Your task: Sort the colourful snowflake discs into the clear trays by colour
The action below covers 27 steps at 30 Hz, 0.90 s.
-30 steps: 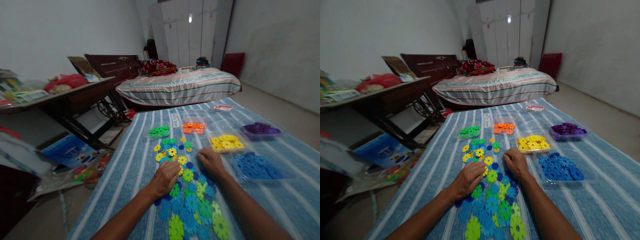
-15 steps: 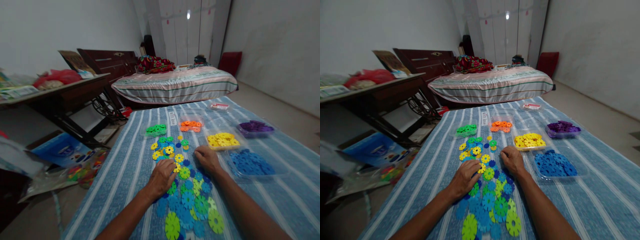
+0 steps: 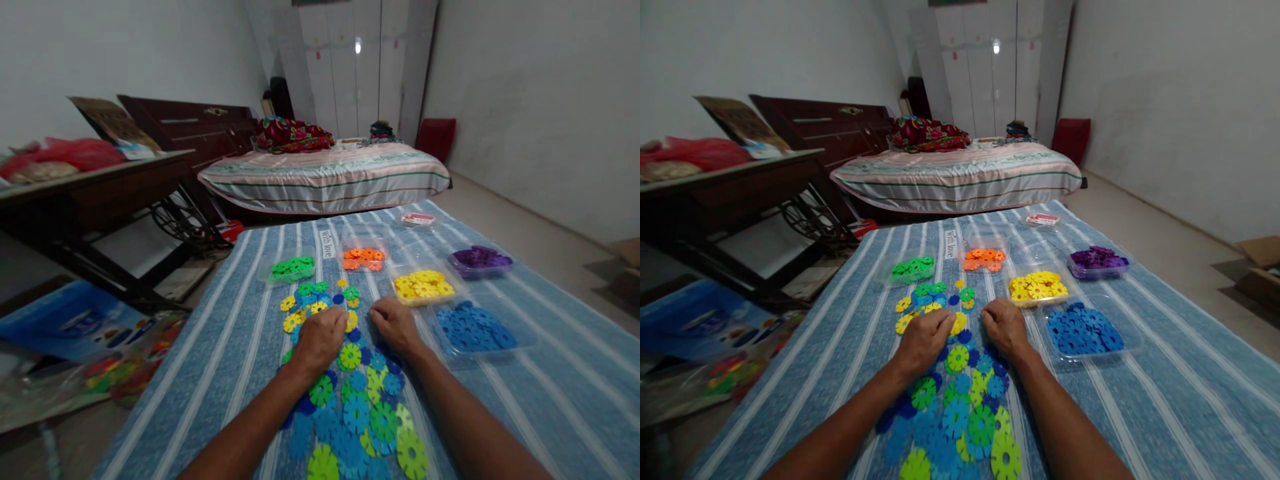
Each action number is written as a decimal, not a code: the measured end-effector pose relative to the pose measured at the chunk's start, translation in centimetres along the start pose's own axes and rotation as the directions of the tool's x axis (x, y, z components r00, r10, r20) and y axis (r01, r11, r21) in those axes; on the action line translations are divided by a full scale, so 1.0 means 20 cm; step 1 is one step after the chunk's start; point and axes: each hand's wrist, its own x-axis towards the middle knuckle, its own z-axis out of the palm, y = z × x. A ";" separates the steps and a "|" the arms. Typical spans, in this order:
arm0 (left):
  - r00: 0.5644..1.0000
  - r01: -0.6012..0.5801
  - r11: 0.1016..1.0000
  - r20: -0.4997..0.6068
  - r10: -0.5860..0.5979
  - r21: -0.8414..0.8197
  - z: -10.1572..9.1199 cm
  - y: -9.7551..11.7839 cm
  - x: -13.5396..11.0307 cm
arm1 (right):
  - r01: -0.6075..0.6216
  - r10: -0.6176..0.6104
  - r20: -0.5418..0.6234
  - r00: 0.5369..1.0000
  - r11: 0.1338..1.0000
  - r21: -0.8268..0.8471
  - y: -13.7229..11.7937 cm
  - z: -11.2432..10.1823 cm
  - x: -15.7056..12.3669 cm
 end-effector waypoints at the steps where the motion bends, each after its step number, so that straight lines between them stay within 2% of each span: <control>1: 0.999 0.044 0.996 0.017 -0.043 -0.080 0.01 0.06 0.06 | 0.001 -0.001 -0.002 1.000 1.000 -0.002 0.00 0.00 0.00; 3: 0.995 0.093 0.949 0.059 -0.078 -0.301 0.04 0.18 0.20 | -0.001 0.001 0.010 1.000 1.000 0.002 0.01 0.01 0.00; 6: 0.990 0.137 0.781 0.120 -0.080 -0.609 0.09 0.31 0.39 | -0.007 0.006 0.046 0.999 1.000 0.021 0.02 0.01 -0.01; 7: 0.990 0.131 0.765 0.125 -0.067 -0.631 0.10 0.34 0.43 | -0.008 0.007 0.052 0.999 1.000 0.027 0.02 0.01 -0.01; 10: 0.998 0.052 0.874 0.049 -0.033 -0.483 0.10 0.31 0.46 | -0.015 0.014 0.031 0.999 1.000 0.023 0.03 0.01 -0.01; 12: 1.000 0.026 0.944 0.010 -0.024 -0.329 0.07 0.21 0.40 | -0.011 0.011 0.020 1.000 1.000 0.012 0.03 0.01 -0.01; 14: 0.997 0.051 0.978 -0.037 -0.060 -0.201 0.04 0.09 0.32 | -0.002 0.002 0.013 1.000 1.000 0.010 0.03 0.01 -0.01; 18: 0.988 0.135 0.991 -0.074 -0.134 0.010 -0.04 -0.17 0.13 | 0.004 -0.004 0.008 1.000 1.000 0.021 0.03 0.01 -0.01; 20: 0.989 0.135 0.987 -0.073 -0.129 0.084 -0.07 -0.27 0.05 | 0.002 -0.002 0.009 1.000 1.000 0.024 0.02 0.01 -0.01; 23: 0.987 0.147 0.976 -0.082 -0.135 0.159 -0.07 -0.35 -0.06 | -0.006 0.006 0.023 1.000 1.000 0.017 0.03 0.01 -0.01; 27: 0.978 0.204 0.953 -0.094 -0.187 0.226 -0.04 -0.39 -0.18 | -0.011 0.011 0.031 0.999 1.000 0.008 0.03 0.01 -0.02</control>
